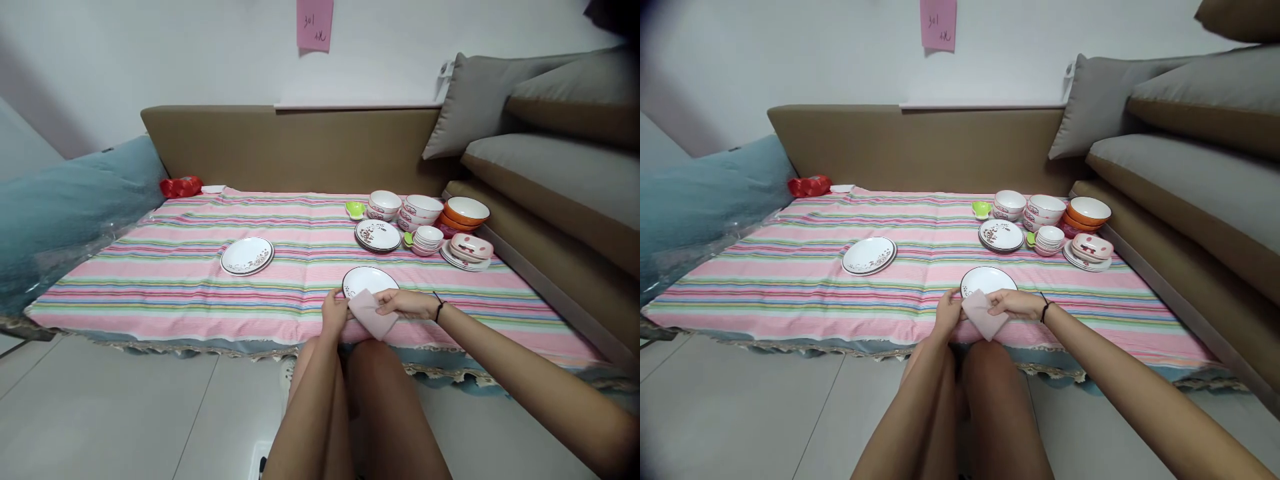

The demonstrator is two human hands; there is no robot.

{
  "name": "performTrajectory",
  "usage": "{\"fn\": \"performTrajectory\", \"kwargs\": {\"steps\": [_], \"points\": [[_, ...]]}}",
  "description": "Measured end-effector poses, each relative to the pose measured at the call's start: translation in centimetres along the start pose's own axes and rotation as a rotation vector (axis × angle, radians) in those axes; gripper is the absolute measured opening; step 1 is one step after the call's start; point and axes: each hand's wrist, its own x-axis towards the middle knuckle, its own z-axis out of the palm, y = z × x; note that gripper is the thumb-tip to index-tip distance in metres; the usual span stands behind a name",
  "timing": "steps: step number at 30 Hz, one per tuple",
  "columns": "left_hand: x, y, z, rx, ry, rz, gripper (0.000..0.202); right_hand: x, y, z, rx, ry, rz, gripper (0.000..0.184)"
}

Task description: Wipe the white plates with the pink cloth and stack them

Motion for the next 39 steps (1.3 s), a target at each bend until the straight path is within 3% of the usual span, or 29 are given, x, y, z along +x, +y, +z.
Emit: {"fn": "performTrajectory", "kwargs": {"steps": [2,4,6,9,12,15,19,23,27,29,31,33,35,39], "points": [[-0.1,0.3,-0.3,0.038,0.046,0.030,0.036,-0.8,0.5,1.4,0.371,0.063,-0.099,0.039],[-0.4,0.7,-0.7,0.061,0.102,0.076,0.036,-1.4,0.6,3.3,0.696,0.206,-0.165,0.044],[-0.9,1.0,-1.2,0.084,0.144,0.143,0.031,-1.5,0.4,5.5,0.841,0.379,-0.175,0.048],[-1.8,1.4,-1.4,0.105,0.066,0.203,0.023,-0.9,-0.2,8.3,0.948,0.632,-0.176,0.054],[-2.6,1.4,-1.3,0.118,-0.155,0.218,0.028,0.4,-0.4,10.0,0.981,0.841,-0.188,0.060],[-3.2,1.4,-1.3,0.139,-0.301,0.253,0.027,1.5,-0.3,10.8,0.956,0.952,-0.183,0.062],[-3.8,1.6,-1.2,0.184,-0.286,0.331,0.022,2.1,-0.2,11.2,0.947,0.987,-0.180,0.055],[-4.1,1.7,-0.5,0.240,-0.195,0.378,0.016,1.7,-0.1,9.9,0.722,1.033,-0.149,0.055],[-3.8,1.5,0.1,0.275,0.027,0.363,0.020,0.5,0.3,5.5,0.488,1.229,-0.059,0.053],[-3.4,1.3,0.4,0.290,0.131,0.331,0.018,0.4,0.5,3.1,0.239,1.308,-0.046,0.044],[-3.1,1.0,0.9,0.304,0.190,0.288,0.021,1.3,0.8,1.7,-0.255,1.254,0.023,0.046],[-2.8,0.7,1.6,0.311,0.224,0.246,0.026,2.9,1.2,1.5,-0.600,1.088,0.099,0.051],[-2.7,0.4,2.3,0.311,0.255,0.212,0.034,4.5,1.7,2.3,-0.692,0.963,0.119,0.048],[-2.5,0.2,3.3,0.285,0.265,0.170,0.045,5.7,2.8,4.9,-0.790,0.880,0.122,0.052]]}}
